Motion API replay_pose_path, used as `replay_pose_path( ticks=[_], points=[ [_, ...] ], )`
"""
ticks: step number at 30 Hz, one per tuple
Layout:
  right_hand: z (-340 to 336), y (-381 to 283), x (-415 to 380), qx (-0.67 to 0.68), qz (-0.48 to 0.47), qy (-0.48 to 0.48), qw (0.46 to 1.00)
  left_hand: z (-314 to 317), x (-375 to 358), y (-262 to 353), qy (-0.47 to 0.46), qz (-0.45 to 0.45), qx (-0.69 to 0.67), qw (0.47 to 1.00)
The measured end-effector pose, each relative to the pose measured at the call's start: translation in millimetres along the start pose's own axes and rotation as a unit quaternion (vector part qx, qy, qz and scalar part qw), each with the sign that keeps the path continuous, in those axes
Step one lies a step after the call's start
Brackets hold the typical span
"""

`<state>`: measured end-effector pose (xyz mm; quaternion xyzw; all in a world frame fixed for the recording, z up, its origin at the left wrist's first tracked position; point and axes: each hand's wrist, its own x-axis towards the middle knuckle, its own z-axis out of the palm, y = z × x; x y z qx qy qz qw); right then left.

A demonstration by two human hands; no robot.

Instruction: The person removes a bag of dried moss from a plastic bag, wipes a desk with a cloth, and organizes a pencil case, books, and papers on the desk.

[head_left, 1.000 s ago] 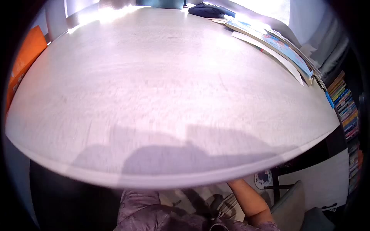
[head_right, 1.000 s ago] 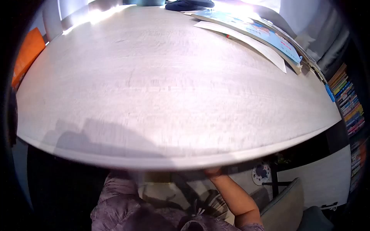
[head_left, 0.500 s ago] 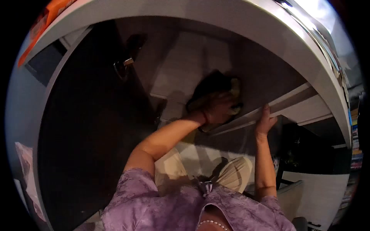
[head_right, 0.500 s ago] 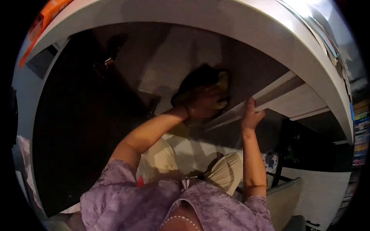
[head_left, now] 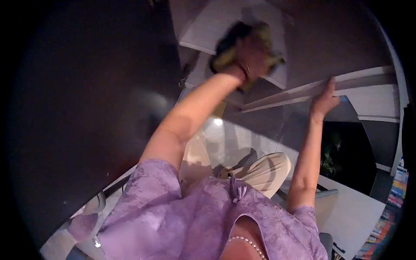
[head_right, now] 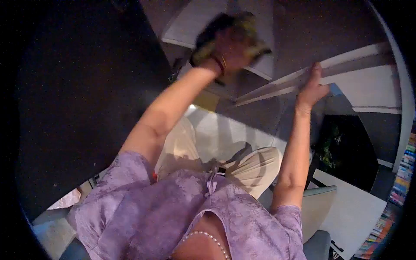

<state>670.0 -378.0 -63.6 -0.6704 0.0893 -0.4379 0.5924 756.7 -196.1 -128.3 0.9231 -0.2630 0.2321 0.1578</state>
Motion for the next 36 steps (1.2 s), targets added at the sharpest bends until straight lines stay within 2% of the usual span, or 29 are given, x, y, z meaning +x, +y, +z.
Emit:
replay_pose_path(
  ticks=[2, 3, 4, 6, 7, 9, 10, 11, 12, 13, 15, 16, 18, 19, 20, 21, 23, 24, 25, 27, 28, 30, 31, 33, 36],
  points=[
    [8, 5, -6, 0.016, 0.000, 0.011, 1.000, -24, -54, 34, -0.008, 0.043, -0.079, 0.996],
    [12, 5, -8, 0.015, -0.004, 0.001, 1.000, -24, -84, 44, 0.068, 0.073, -0.087, 0.991],
    [12, 9, -10, -0.021, -0.002, -0.006, 1.000, -37, -99, 48, -0.174, 0.055, -0.199, 0.963],
    [8, 25, -7, -0.092, 0.020, -0.014, 0.995, 13, -145, 40, -0.052, 0.210, -0.213, 0.953],
    [8, 29, -5, -0.124, 0.035, -0.008, 0.992, 42, -154, 31, -0.089, 0.240, -0.177, 0.950],
    [22, 32, -18, -0.082, -0.038, 0.011, 0.996, 101, -166, 9, -0.233, 0.210, -0.111, 0.943],
    [19, 39, -11, -0.109, -0.024, 0.034, 0.993, 132, -164, -2, -0.232, 0.202, -0.118, 0.944],
    [5, 45, 2, -0.139, -0.010, 0.059, 0.988, 159, -162, -11, -0.179, 0.134, -0.118, 0.967],
    [-32, 66, 42, -0.248, -0.161, 0.013, 0.955, 185, -158, -17, -0.126, 0.069, -0.113, 0.983],
    [-66, 85, 76, -0.342, -0.306, -0.034, 0.888, 206, -147, -21, -0.128, 0.065, -0.117, 0.983],
    [-66, 72, 71, -0.362, -0.297, -0.022, 0.883, 247, -128, -31, -0.014, -0.036, -0.170, 0.985],
    [-59, 57, 65, -0.382, -0.290, -0.002, 0.878, 268, -125, -29, -0.017, -0.042, -0.169, 0.985],
    [-53, 55, 45, -0.414, -0.298, 0.032, 0.860, 302, -127, -26, 0.097, -0.139, -0.158, 0.973],
    [-54, 44, 40, -0.429, -0.329, 0.031, 0.841, 298, -132, -29, 0.100, -0.140, -0.166, 0.971],
    [-55, 45, 49, -0.447, -0.350, 0.026, 0.823, 275, -132, -42, 0.000, -0.145, -0.177, 0.973],
    [-53, 45, 51, -0.467, -0.372, 0.020, 0.802, 261, -142, -54, -0.099, -0.150, -0.188, 0.966],
    [-51, 37, 51, -0.513, -0.421, 0.017, 0.747, 292, -137, -117, -0.064, -0.162, -0.127, 0.977],
    [-51, 32, 54, -0.543, -0.440, 0.021, 0.715, 294, -133, -127, -0.031, -0.167, -0.016, 0.985],
    [-53, 26, 46, -0.584, -0.468, 0.036, 0.662, 289, -134, -140, 0.012, -0.168, 0.097, 0.981],
    [-50, 28, 19, -0.684, -0.512, 0.084, 0.514, 291, -118, -189, -0.104, -0.246, 0.184, 0.946],
    [-49, 24, 4, -0.730, -0.521, 0.116, 0.427, 276, -108, -195, -0.097, -0.240, 0.185, 0.948],
    [-46, 28, 18, -0.662, -0.513, 0.081, 0.541, 284, -80, -218, -0.173, -0.323, 0.087, 0.926],
    [-46, 27, 25, -0.629, -0.503, 0.061, 0.590, 287, -78, -225, -0.176, -0.340, 0.073, 0.921],
    [-44, 30, 33, -0.603, -0.483, 0.046, 0.634, 305, -63, -237, -0.169, -0.340, 0.066, 0.923],
    [-44, 30, 37, -0.575, -0.470, 0.033, 0.668, 318, -52, -246, -0.171, -0.344, 0.065, 0.921]
  ],
)
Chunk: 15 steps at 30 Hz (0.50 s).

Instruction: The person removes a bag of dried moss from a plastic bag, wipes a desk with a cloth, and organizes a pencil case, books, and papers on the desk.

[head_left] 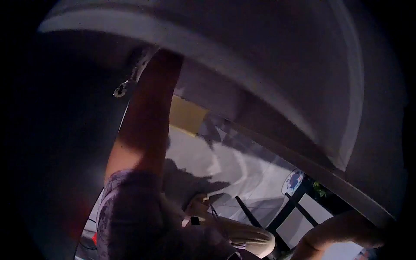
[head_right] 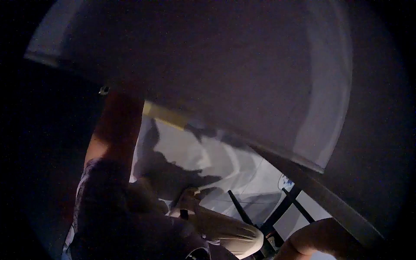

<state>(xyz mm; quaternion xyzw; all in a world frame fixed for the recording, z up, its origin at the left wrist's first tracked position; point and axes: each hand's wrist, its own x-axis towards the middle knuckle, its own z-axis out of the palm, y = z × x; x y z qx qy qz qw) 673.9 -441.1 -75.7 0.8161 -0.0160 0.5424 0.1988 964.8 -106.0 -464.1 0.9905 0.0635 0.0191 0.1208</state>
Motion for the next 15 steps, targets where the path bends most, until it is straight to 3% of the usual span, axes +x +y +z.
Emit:
replay_pose_path(
  ticks=[9, 15],
  points=[
    [20, -11, 5, 0.050, 0.024, -0.022, 0.998, 35, 42, 37, 0.001, 0.060, -0.021, 0.998],
    [23, -25, 6, 0.116, 0.041, -0.019, 0.992, 43, -3, 71, 0.030, 0.168, -0.042, 0.984]
  ],
)
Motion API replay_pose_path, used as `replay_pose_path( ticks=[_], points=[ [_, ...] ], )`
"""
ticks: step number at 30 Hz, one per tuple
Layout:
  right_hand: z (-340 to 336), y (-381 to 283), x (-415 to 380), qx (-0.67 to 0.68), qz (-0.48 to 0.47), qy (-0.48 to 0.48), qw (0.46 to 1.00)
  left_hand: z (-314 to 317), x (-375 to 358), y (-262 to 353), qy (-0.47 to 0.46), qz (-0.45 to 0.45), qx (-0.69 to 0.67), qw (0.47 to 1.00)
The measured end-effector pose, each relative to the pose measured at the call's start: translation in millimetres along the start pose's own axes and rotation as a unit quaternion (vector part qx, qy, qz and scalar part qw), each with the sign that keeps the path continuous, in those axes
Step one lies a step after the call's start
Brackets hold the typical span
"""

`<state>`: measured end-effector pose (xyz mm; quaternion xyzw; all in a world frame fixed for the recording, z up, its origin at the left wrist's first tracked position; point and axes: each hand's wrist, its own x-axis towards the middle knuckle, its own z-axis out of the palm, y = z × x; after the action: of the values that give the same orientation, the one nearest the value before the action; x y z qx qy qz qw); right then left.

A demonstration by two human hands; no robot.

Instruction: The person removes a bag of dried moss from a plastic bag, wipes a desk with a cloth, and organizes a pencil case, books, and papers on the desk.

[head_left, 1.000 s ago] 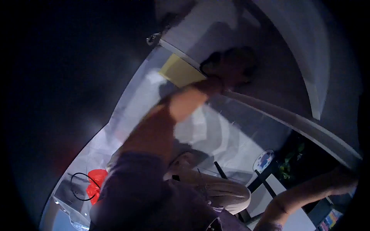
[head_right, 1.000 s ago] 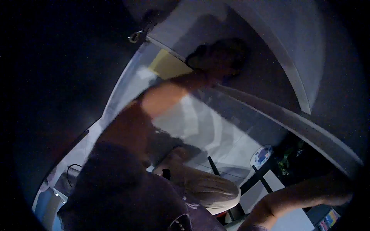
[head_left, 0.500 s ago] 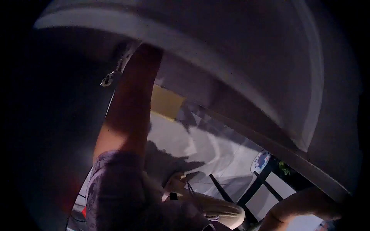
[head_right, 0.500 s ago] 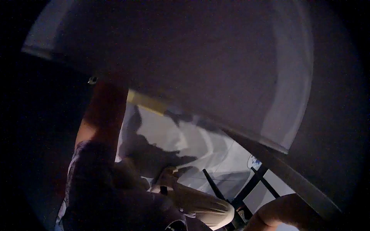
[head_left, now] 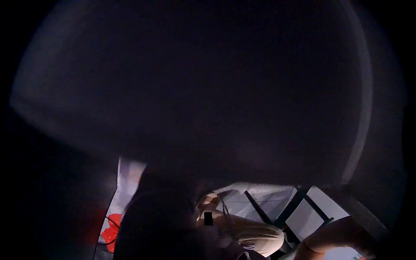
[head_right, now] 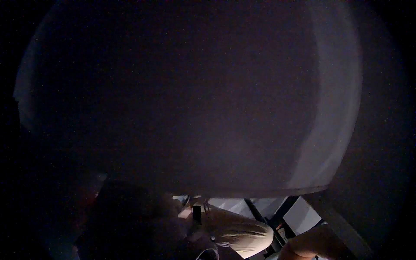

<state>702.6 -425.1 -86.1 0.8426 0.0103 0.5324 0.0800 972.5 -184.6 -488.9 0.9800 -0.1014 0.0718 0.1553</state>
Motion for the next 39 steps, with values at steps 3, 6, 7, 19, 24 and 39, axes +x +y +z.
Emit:
replay_pose_path(
  ticks=[3, 6, 7, 19, 24, 39],
  points=[
    [3, 7, 0, 0.052, 0.013, 0.005, 0.999, -5, -37, 50, 0.012, 0.083, -0.016, 0.996],
    [8, 6, 2, 0.129, 0.029, 0.013, 0.991, -22, -92, 86, 0.007, 0.175, -0.059, 0.983],
    [14, 3, 1, 0.150, 0.031, 0.014, 0.988, -20, -116, 91, 0.041, 0.205, -0.085, 0.974],
    [-1, -3, 1, 0.304, 0.039, 0.017, 0.952, -68, -119, -79, 0.138, -0.004, 0.149, 0.979],
    [-6, 3, 43, 0.395, 0.086, 0.025, 0.914, -103, -141, 30, 0.117, 0.145, -0.015, 0.982],
    [6, 2, 62, 0.357, 0.026, 0.027, 0.933, -198, -47, -11, 0.157, 0.033, -0.187, 0.969]
  ],
)
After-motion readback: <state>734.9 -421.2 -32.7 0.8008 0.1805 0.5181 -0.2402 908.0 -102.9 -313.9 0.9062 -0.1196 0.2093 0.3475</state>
